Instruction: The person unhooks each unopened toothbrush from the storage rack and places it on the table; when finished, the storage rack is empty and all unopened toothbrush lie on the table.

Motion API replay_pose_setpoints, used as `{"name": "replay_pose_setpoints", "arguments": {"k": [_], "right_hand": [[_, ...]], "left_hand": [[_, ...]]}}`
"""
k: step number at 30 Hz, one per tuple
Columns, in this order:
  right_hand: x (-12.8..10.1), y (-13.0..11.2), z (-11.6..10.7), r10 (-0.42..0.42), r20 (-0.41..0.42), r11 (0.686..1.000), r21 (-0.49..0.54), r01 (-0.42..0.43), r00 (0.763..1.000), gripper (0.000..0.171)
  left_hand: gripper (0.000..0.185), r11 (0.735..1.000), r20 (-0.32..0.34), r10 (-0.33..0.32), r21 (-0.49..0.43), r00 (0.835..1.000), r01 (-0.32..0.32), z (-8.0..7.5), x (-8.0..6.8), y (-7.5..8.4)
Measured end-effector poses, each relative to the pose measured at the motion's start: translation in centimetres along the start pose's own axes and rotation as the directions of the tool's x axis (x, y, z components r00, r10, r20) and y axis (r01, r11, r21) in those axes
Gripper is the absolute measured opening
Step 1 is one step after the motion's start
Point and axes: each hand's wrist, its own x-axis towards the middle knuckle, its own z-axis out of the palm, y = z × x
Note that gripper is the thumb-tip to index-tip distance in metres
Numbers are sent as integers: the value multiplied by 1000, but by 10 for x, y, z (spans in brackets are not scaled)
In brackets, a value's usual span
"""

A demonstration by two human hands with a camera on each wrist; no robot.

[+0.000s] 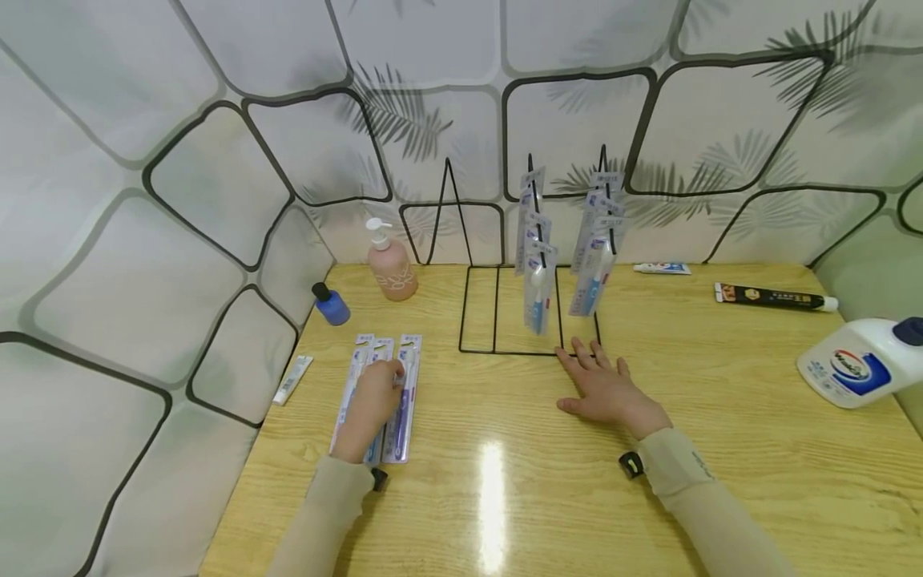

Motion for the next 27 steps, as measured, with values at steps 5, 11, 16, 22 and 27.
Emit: {"name": "replay_pose_setpoints", "arguments": {"k": [5,11,16,22,27], "right_hand": [[-1,-1,-1,3,0,1000,-3,-3,1000,89],[-2,-1,-3,1,-3,1000,-1,-1,1000,89],[-2,-1,-4,4,3,1000,-4,-4,1000,89],[-2,-2,-4,-1,3,1000,-1,1,1000,89],[-1,0,0,-2,-1,1000,-14,2,1000,89]], "left_hand": [[17,998,-15,4,58,1000,-4,3,-1,4],[8,991,-34,16,135,999,-12,4,-2,10],[9,976,-53,52,213,997,-40,2,-1,16],[21,977,-60,103,192,993,-89,0,10,28],[57,964,39,256,62,966,-258,6,25,47]]}}
